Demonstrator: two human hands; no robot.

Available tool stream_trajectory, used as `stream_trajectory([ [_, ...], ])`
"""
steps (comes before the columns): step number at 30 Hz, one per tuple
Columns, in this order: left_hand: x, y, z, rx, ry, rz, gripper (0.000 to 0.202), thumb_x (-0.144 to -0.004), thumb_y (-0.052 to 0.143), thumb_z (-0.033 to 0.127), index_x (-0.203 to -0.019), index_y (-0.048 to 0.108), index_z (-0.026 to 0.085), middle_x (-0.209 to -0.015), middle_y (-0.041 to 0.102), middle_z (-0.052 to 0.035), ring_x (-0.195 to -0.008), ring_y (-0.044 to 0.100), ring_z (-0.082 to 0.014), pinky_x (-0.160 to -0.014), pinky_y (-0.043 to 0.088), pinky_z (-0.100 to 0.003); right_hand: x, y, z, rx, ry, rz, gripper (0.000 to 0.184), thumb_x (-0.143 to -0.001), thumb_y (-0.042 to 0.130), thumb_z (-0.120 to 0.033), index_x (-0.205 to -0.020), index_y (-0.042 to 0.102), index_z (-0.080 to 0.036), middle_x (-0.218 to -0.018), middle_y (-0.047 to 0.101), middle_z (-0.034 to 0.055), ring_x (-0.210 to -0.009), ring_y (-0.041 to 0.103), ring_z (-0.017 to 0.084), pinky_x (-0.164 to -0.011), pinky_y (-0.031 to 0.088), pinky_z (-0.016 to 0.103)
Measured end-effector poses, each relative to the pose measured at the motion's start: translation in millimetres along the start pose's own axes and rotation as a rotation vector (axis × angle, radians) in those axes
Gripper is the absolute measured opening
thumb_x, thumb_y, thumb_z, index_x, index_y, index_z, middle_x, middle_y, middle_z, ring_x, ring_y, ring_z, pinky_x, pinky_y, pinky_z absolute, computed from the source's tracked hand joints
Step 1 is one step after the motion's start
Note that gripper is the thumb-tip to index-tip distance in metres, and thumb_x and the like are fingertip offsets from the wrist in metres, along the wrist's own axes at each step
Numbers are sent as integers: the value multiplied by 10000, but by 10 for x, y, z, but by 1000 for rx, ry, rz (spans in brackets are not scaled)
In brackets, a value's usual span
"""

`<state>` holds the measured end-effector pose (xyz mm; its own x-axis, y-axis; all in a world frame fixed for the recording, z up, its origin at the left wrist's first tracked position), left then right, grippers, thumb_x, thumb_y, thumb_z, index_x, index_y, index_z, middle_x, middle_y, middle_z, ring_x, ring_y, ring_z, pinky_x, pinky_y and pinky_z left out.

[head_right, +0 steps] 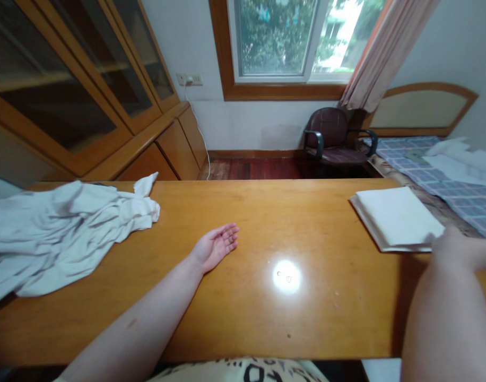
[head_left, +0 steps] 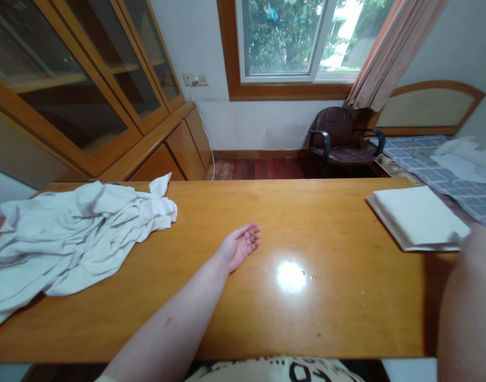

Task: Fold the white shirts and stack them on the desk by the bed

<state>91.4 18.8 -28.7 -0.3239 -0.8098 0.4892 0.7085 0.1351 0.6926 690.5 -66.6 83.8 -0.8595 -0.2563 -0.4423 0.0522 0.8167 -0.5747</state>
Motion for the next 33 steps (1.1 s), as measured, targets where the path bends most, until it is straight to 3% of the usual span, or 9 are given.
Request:
stream_trajectory([
  [3,-2,1,-4,-8,3,0,220,-900,467,171,-954,668,102,-901,698,-91,-732,658,-138,-683,532,-266,-58,104,-424,29,-218,-22,657,-843,478,-598,-1343,503,-173,-1316,469,274,-1282,387,328,-1030,269,513],
  [5,-3,3,-2,-11,8,-2,224,-902,462,169,-955,669,102,-903,698,-92,-736,659,-138,-685,533,-265,-75,483,-733,137,-350,-236,728,-872,381,-640,-1357,501,-111,-1338,458,290,-1288,388,311,-1009,287,483],
  [7,-4,1,1,-12,13,-3,229,-905,457,170,-953,669,100,-904,697,-94,-735,658,-138,-684,534,-266,-34,895,-911,323,-423,-444,772,-888,312,-656,-1409,440,-100,-1474,301,269,-1347,298,320,-1016,247,498],
  [9,-5,-6,3,-11,14,-1,230,-906,455,170,-951,669,99,-901,697,-94,-727,657,-137,-679,534,-267,31,1205,-932,485,-413,-584,785,-889,258,-677,-1451,380,-142,-1535,192,232,-1379,212,351,-994,213,552],
  [12,-5,-14,5,-9,11,0,230,-907,455,173,-954,668,100,-904,695,-94,-723,657,-136,-678,534,-270,137,1445,-814,598,-323,-680,777,-882,218,-696,-1486,307,-214,-1562,147,184,-1399,143,362,-951,225,566],
  [25,-7,6,-5,-18,10,-22,230,-904,458,180,-958,667,100,-901,692,-92,-711,650,-135,-668,530,-267,192,1505,-720,585,-294,-622,880,-866,210,-692,-1511,184,-93,-1543,216,184,-1404,171,326,-1067,142,564],
  [28,-2,11,-5,-19,10,-14,228,-903,460,179,-957,666,96,-893,691,-90,-713,651,-136,-669,529,-268,246,1394,-866,602,-305,-588,801,-909,247,-603,-1488,240,-49,-1547,176,214,-1421,105,335,-1071,122,577],
  [31,5,16,-7,-10,8,-10,222,-899,463,174,-953,664,95,-887,691,-88,-712,652,-136,-670,530,-271,491,1246,-1227,429,-350,-538,628,-903,415,-455,-1375,444,-41,-1522,213,257,-1420,75,363,-1065,140,582],
  [33,11,19,-2,-10,11,-12,217,-895,468,171,-954,662,93,-889,692,-89,-714,654,-137,-672,530,-272,877,1286,-1416,86,-242,-684,534,-834,556,-338,-1284,528,-53,-1378,432,294,-1322,331,379,-1040,242,544],
])
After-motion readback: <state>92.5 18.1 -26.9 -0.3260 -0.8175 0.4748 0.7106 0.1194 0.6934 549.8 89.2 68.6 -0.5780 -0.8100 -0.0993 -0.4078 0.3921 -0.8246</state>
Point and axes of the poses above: each hand's wrist, its own x-axis away from the middle knuckle, its own y-axis out of the palm, z = x × y, the point moved 10 cm from there along -x, towards the middle knuckle
